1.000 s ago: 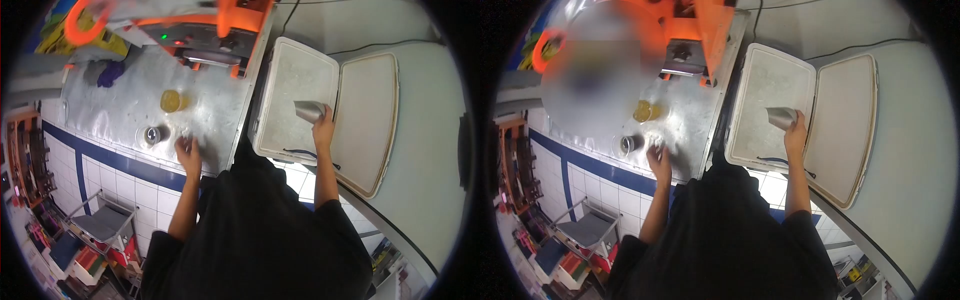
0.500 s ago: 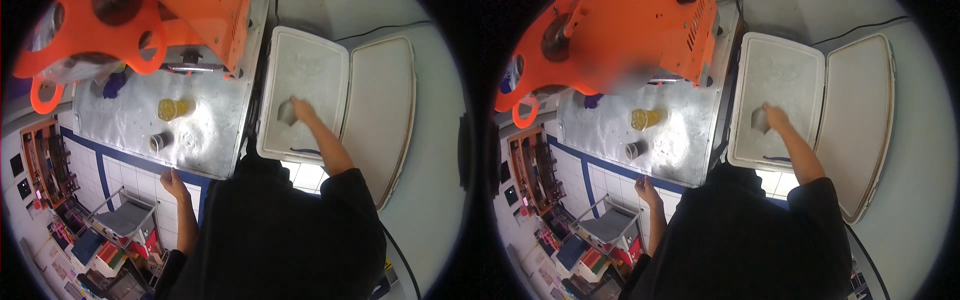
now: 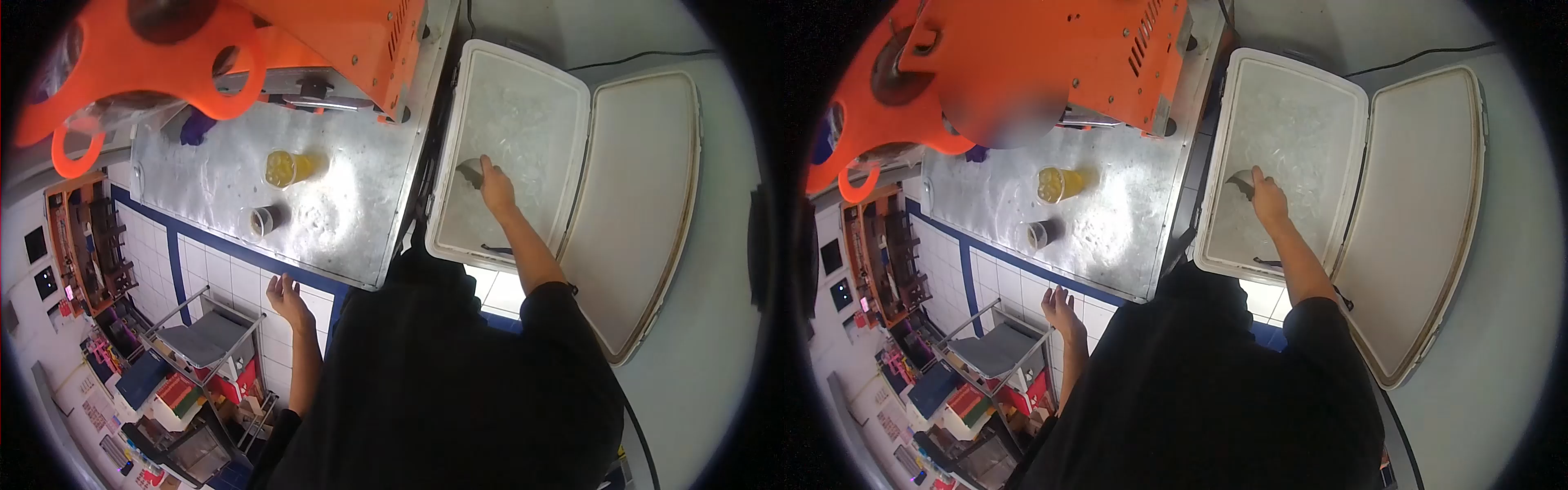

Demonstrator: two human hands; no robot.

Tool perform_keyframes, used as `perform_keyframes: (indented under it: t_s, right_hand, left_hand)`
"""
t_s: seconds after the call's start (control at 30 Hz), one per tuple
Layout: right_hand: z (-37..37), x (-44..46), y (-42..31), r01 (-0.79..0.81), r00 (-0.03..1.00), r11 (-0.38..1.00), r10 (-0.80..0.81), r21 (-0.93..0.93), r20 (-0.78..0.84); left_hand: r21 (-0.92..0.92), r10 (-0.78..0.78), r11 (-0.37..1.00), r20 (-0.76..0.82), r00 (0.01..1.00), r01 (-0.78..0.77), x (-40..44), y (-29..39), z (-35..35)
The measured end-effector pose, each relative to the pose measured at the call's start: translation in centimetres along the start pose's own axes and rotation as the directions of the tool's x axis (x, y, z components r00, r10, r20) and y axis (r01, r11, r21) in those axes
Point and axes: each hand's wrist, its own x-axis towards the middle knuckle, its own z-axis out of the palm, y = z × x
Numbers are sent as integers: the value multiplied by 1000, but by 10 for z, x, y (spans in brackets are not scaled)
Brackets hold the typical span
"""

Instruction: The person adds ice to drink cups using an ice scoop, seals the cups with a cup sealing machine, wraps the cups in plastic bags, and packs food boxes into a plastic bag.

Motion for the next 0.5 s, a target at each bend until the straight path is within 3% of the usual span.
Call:
perform_keyframes:
  t_s: [0.13, 0.27, 0.33, 0.5]
  right_hand:
    - [-5, -2, 11, 105, 993, 994, -106, 14, 49]
    - [2, -6, 9, 102, 994, 995, -102, -12, -26]
    - [-3, -2, 20, 172, 978, 985, -174, 28, 112]
    - [41, -21, 12, 205, 978, 974, -207, -99, -9]
  left_hand:
    - [-25, 7, 1000, 40, 999, -6, 2, 2, -4]
    - [-89, -53, 994, 80, 995, 60, 1, -4, 6]
    - [-164, -77, 982, 121, 990, 96, 15, 3, 25]
    - [-108, -4, 994, 108, 994, 16, 2, 7, 24]
